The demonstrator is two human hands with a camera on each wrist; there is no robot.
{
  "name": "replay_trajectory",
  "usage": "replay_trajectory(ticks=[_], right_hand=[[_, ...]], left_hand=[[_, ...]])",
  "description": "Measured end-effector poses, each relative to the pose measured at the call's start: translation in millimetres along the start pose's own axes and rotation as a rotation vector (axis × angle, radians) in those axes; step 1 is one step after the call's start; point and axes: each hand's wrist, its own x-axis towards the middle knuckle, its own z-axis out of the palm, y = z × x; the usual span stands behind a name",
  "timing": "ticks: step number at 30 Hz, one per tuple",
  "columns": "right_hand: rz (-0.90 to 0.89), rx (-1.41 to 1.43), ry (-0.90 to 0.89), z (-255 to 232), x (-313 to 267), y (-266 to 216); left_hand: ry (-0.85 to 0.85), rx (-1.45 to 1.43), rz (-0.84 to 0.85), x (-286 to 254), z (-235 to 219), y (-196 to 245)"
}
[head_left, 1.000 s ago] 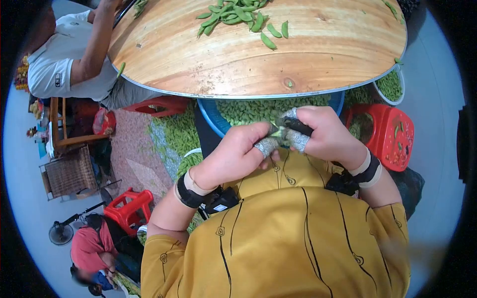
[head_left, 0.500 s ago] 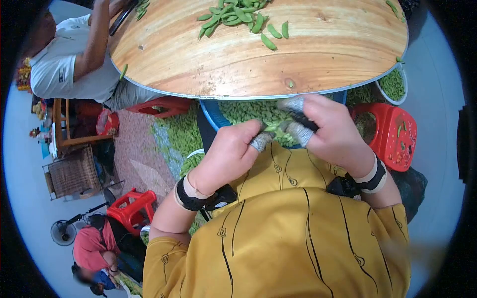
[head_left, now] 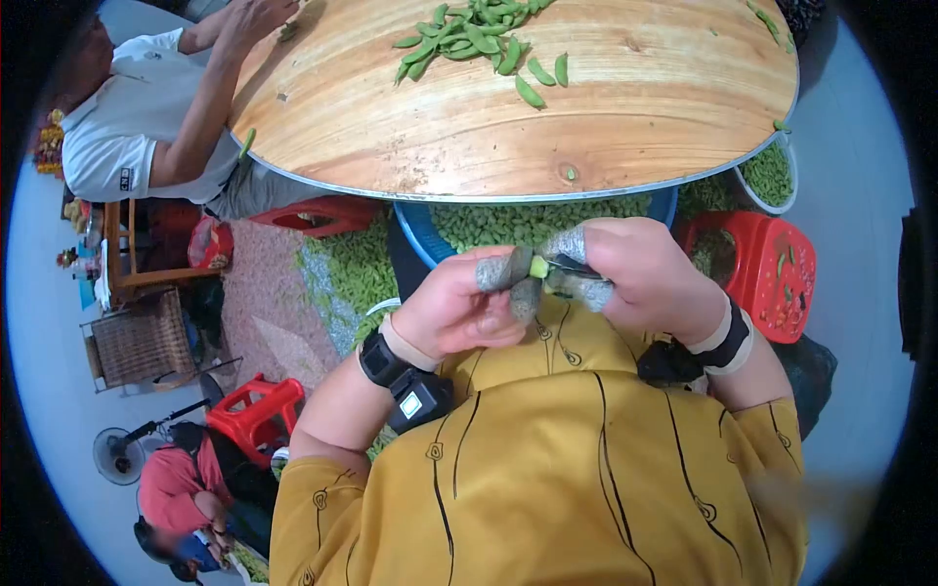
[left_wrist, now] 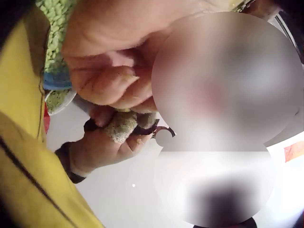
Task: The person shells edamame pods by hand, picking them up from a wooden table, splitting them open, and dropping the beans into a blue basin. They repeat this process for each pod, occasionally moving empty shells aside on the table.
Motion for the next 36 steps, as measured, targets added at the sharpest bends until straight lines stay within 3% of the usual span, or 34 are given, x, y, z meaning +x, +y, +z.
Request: replay_trajectory(ticks=[3, 7, 10, 14, 17, 20, 21, 22, 23, 26, 28, 29, 31, 32, 33, 34, 36], right_hand=[[0.062, -0.115, -0.029, 7.3, -6.2, 1.8], [0.109, -0.142, 0.009, 10.7, -4.8, -2.0], [0.115, -0.086, 0.057, 12.8, -3.9, 0.1], [0.153, -0.154, 0.059, 16.6, -6.6, 8.8], [0.689, 0.367, 0.090, 18.7, -8.4, 8.1], [0.819, 0.370, 0.028, 21.8, -11.6, 10.2], [0.819, 0.369, 0.026, 19.9, -13.0, 12.0], [0.707, 0.126, -0.033, 16.9, -14.6, 14.6], [0.589, -0.116, -0.089, 14.1, -14.9, 16.6], [0.463, -0.095, 0.029, -9.4, -4.5, 8.9], [0.510, -0.125, 0.038, -27.9, 8.0, 8.5], [0.494, -0.196, 0.062, -37.0, 17.0, 8.6], [0.475, -0.271, 0.087, -50.2, 38.2, 16.6], [0.398, -0.369, 0.112, -55.4, 50.7, 25.0], [0.323, -0.466, 0.137, -59.4, 62.5, 33.2], [0.325, -0.471, 0.140, -60.7, 73.2, 42.8], [0.320, -0.630, 0.074, -58.7, 91.3, 65.1]], left_hand=[[0.194, 0.033, -0.031, 3.3, -13.3, -1.8], [0.275, 0.127, -0.077, 2.5, -15.7, 0.9], [0.254, 0.091, -0.066, 7.6, -19.0, -2.3], [0.373, 0.146, -0.009, 15.1, -16.2, -7.9], [0.435, 0.189, -0.017, 13.9, -14.9, -8.8], [0.435, 0.142, -0.028, 2.7, -16.3, -3.3], [0.421, 0.144, -0.038, -3.5, -17.3, 1.1], [0.419, 0.144, -0.036, -10.5, -17.2, 4.3], [0.540, 0.289, -0.010, -19.1, -16.3, 6.7], [0.769, 0.803, 0.066, -55.6, -28.9, 21.1], [1.051, 1.475, -0.075, -86.2, -51.3, 30.0], [1.050, 1.477, -0.070, -97.2, -56.5, 28.2], [1.278, 2.210, -0.212, -111.5, -61.6, 22.7], [1.278, 2.212, -0.205, -110.6, -60.3, 23.1], [1.206, 2.003, -0.103, -108.8, -56.8, 23.3], [1.127, 1.795, -0.010, -106.3, -52.3, 23.0], [1.097, 1.716, -0.012, -89.5, -36.7, 23.6]])
